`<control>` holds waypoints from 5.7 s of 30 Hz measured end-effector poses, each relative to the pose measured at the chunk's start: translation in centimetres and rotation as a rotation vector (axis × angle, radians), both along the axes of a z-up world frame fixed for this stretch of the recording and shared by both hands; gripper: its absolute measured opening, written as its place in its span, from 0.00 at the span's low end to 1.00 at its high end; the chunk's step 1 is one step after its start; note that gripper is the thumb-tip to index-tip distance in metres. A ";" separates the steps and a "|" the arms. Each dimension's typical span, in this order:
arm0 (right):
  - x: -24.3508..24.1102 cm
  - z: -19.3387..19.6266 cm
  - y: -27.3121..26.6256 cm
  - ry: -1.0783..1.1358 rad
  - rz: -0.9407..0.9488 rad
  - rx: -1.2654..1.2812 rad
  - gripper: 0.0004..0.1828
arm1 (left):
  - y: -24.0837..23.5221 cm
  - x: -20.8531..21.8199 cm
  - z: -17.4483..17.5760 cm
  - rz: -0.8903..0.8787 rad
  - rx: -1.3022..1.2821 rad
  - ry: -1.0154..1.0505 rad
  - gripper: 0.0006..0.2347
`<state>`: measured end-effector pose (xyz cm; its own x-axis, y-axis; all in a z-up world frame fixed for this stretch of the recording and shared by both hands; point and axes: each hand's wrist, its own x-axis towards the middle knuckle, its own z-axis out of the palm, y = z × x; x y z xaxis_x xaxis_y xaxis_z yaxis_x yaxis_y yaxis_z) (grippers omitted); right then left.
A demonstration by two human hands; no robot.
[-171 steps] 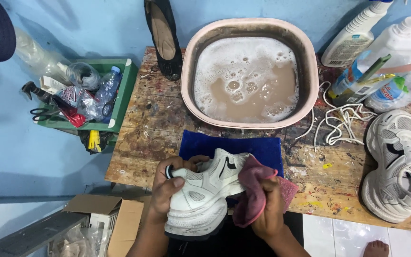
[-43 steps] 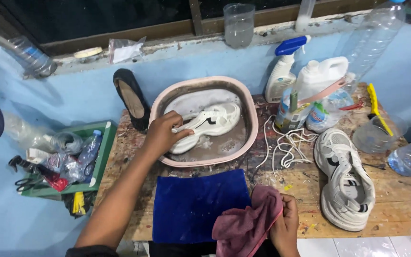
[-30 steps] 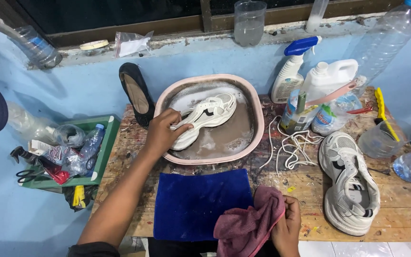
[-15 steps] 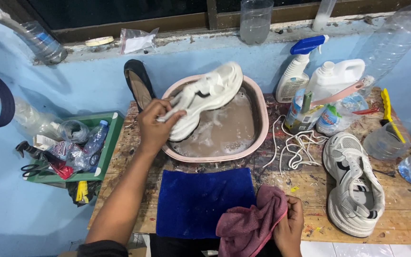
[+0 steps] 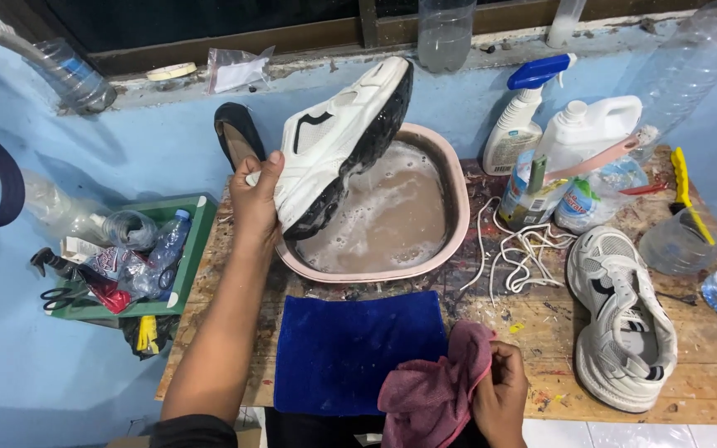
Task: The person cleans a white sneaker by first wiping it with a pink cloth, then scrubbing the sole with a toothbrush in a basin of soapy water. They then use a green brush to scrub the upper part of the shoe while holding it over a blue mat.
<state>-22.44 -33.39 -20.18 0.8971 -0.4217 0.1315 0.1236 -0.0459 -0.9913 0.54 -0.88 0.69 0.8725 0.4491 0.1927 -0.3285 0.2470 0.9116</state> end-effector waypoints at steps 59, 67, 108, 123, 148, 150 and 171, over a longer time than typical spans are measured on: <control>20.3 25.1 -20.4 0.089 -0.531 -2.420 0.14 | 2.6 4.5 -1.2 -0.280 -0.864 0.128 0.11; 20.3 25.7 -23.6 -0.092 -0.280 -1.941 0.10 | 2.6 4.6 -1.5 -0.385 -0.891 0.192 0.04; 20.4 20.3 2.5 -0.283 0.080 -0.873 0.06 | 3.7 5.0 -3.3 -0.497 -0.736 -0.051 0.18; 19.7 16.8 -1.0 -0.210 -0.010 -1.217 0.08 | 4.4 5.1 -3.2 -0.342 -0.716 -0.047 0.21; 21.6 24.6 2.0 -0.362 -0.019 -1.110 0.07 | 2.7 4.5 -2.9 -0.260 -0.550 0.169 0.13; 21.8 24.5 1.1 -0.480 -0.046 -1.163 0.06 | 2.7 4.4 -2.9 -0.256 -0.576 0.190 0.13; 21.5 27.3 3.3 -0.365 0.000 -1.095 0.08 | 2.7 4.4 -2.7 -0.283 -0.620 0.265 0.11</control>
